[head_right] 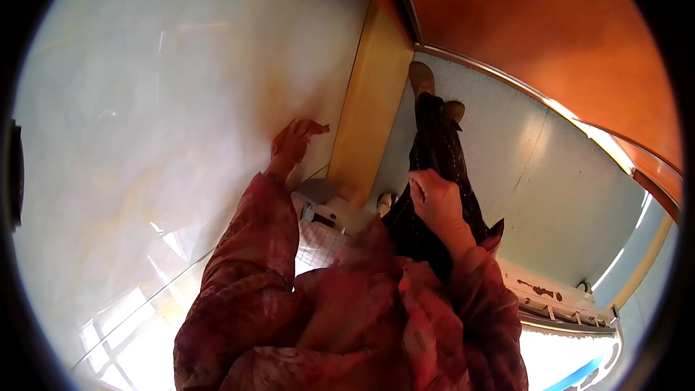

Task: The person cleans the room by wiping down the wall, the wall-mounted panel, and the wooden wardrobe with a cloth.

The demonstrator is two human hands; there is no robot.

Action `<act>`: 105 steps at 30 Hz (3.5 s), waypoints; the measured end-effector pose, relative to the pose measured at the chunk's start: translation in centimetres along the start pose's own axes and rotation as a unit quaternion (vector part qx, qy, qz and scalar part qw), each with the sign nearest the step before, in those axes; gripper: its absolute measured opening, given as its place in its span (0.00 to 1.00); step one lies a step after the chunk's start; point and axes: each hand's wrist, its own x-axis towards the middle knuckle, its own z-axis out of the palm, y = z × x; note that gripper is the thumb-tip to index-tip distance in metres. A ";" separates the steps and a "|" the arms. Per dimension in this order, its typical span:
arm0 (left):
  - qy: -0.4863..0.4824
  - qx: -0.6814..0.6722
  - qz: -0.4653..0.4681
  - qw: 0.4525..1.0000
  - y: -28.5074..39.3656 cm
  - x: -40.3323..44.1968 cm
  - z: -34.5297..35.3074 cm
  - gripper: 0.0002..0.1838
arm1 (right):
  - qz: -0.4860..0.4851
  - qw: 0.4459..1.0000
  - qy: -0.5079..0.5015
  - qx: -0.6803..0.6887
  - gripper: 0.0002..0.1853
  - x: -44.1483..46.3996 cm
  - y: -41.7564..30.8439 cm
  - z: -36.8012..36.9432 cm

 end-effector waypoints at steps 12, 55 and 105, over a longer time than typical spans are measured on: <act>-0.059 0.084 -0.030 0.994 3.5 -2.8 -3.6 0.20 | -0.010 1.000 -0.004 -0.007 0.06 -0.8 0.1 0.3; -0.180 -0.042 -0.001 0.983 0.8 -6.4 3.5 0.23 | 0.034 0.998 0.054 0.008 0.10 -1.5 1.7 -0.8; -0.217 0.471 0.053 0.854 -1.5 20.0 2.1 0.06 | 0.315 0.921 -0.077 -0.215 0.14 -11.1 17.8 -1.1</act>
